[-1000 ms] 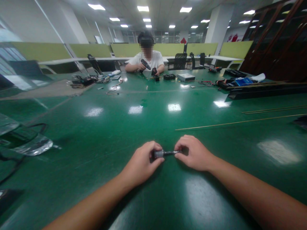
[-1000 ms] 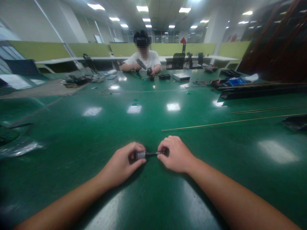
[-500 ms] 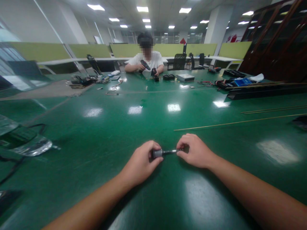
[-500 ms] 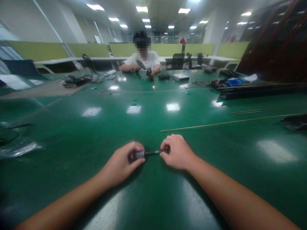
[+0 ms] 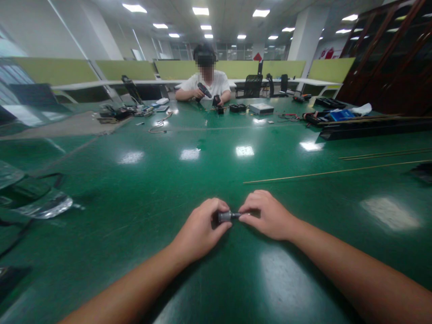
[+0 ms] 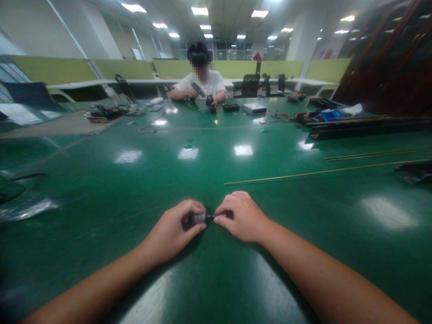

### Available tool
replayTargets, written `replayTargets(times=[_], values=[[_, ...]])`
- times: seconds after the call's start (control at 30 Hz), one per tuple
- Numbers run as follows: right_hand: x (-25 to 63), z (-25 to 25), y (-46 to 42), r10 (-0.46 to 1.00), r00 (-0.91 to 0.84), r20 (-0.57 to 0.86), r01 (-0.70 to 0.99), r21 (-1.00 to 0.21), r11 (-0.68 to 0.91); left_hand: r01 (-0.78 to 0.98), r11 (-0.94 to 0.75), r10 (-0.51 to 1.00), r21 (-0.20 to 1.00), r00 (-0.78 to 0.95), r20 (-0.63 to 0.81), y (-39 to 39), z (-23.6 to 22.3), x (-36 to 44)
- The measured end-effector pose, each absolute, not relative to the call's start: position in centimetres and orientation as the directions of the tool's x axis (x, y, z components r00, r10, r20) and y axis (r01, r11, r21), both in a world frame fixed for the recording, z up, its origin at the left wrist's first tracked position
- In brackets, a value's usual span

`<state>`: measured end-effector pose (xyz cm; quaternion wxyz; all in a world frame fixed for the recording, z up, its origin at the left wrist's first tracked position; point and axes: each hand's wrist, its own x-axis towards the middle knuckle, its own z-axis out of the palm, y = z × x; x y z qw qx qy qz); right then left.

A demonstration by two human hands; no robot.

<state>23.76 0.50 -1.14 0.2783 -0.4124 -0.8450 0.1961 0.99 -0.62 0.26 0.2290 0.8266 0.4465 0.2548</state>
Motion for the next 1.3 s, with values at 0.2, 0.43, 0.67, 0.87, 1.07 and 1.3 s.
replayTargets(times=[0.2, 0.43, 0.67, 0.87, 1.07, 1.3], values=[[23.04, -1.13, -0.23, 0.757, -0.568, 0.324, 0.531, -0.558, 0.638, 0.581, -0.535, 0.829, 0.613, 0.502, 0.247, -0.81, 0.07, 1.19], [22.98, -1.18, -0.15, 0.798, -0.499, 0.339, 0.541, -0.598, 0.592, 0.596, -0.532, 0.829, 0.602, 0.511, 0.227, -0.68, -0.07, 1.22], [22.83, -1.15, -0.33, 0.776, -0.52, 0.356, 0.547, -0.559, 0.623, 0.578, -0.561, 0.81, 0.592, 0.529, 0.252, -0.79, -0.26, 1.27], [22.88, -1.06, -0.38, 0.772, -0.522, 0.363, 0.537, -0.563, 0.628, 0.592, -0.559, 0.812, 0.581, 0.531, 0.241, -0.84, 0.0, 1.41], [22.92, -1.1, -0.27, 0.762, -0.533, 0.368, 0.531, -0.556, 0.64, 0.63, -0.551, 0.823, 0.548, 0.52, 0.231, -0.98, 0.18, 1.51], [23.05, -1.03, -0.14, 0.766, -0.538, 0.351, 0.539, -0.556, 0.633, 0.645, -0.527, 0.837, 0.553, 0.507, 0.207, -1.04, 0.49, 1.58]])
